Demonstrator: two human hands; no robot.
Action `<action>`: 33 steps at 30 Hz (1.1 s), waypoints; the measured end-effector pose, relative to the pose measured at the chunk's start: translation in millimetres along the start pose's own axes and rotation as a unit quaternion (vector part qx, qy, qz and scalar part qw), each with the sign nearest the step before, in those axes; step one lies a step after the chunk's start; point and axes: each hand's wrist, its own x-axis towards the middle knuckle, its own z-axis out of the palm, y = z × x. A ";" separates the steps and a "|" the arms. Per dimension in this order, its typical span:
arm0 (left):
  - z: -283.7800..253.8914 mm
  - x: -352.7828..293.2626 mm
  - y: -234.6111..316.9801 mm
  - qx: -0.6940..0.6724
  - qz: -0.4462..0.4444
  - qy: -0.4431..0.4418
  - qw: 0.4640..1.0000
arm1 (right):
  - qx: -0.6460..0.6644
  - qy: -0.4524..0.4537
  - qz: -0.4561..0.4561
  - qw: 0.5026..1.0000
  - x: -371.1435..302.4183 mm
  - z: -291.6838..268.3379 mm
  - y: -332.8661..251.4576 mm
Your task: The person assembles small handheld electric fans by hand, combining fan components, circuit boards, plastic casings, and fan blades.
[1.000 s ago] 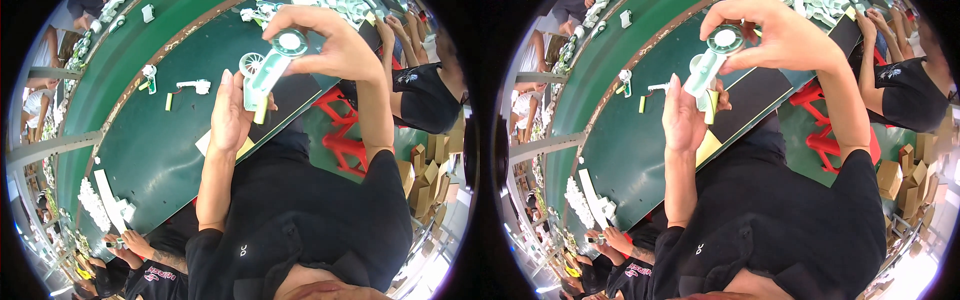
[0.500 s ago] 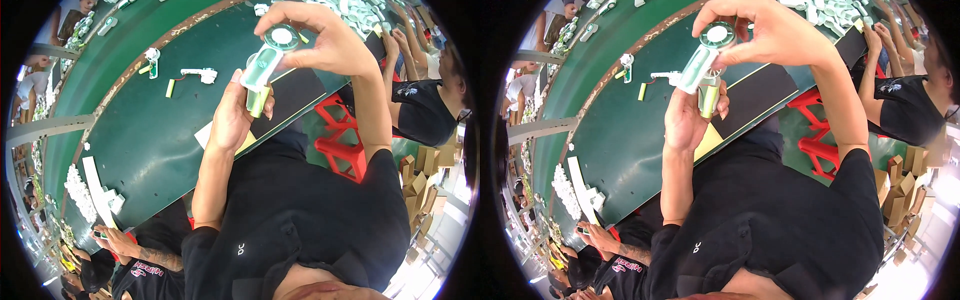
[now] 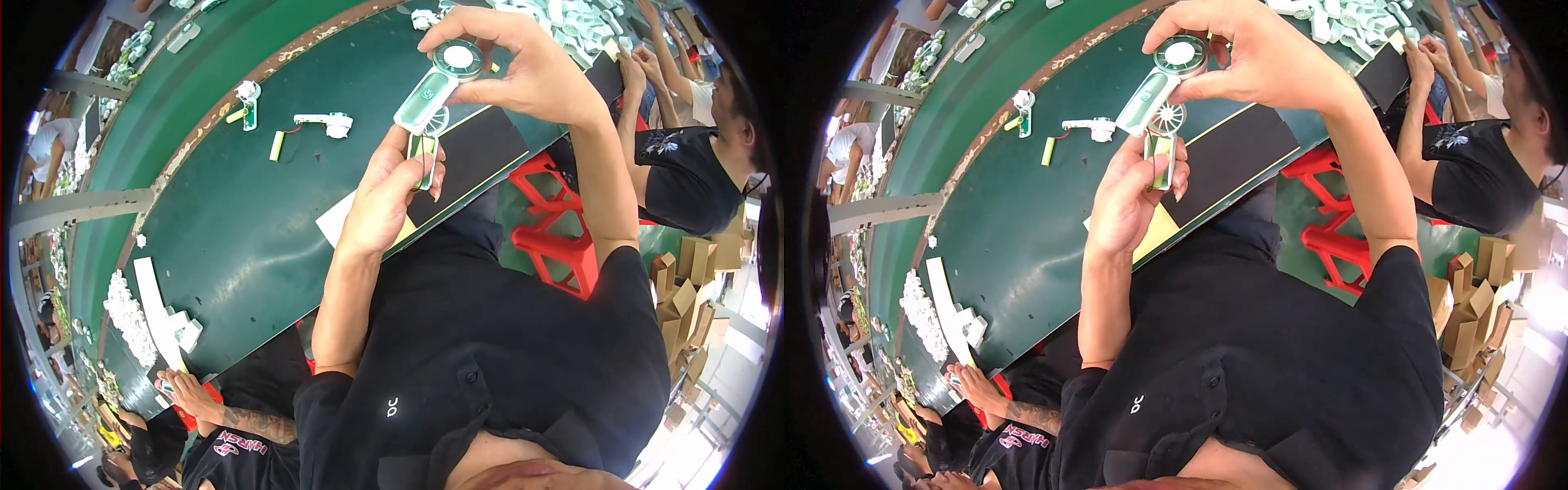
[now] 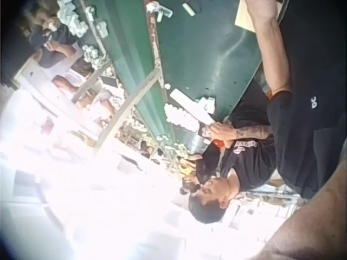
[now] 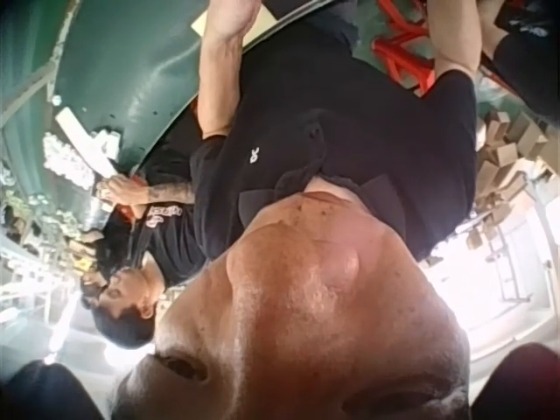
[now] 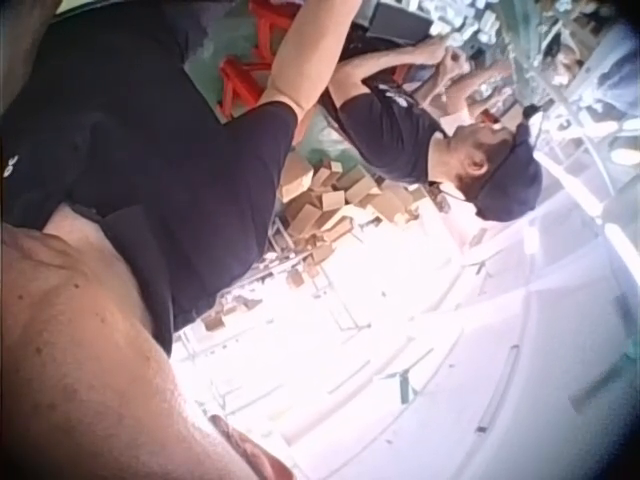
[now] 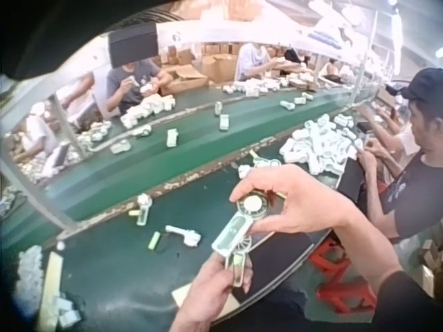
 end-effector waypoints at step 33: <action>-15.0 12.5 -9.7 0.038 0.014 -0.026 0.999 | -0.082 0.087 -0.137 0.983 -44.7 13.1 55.9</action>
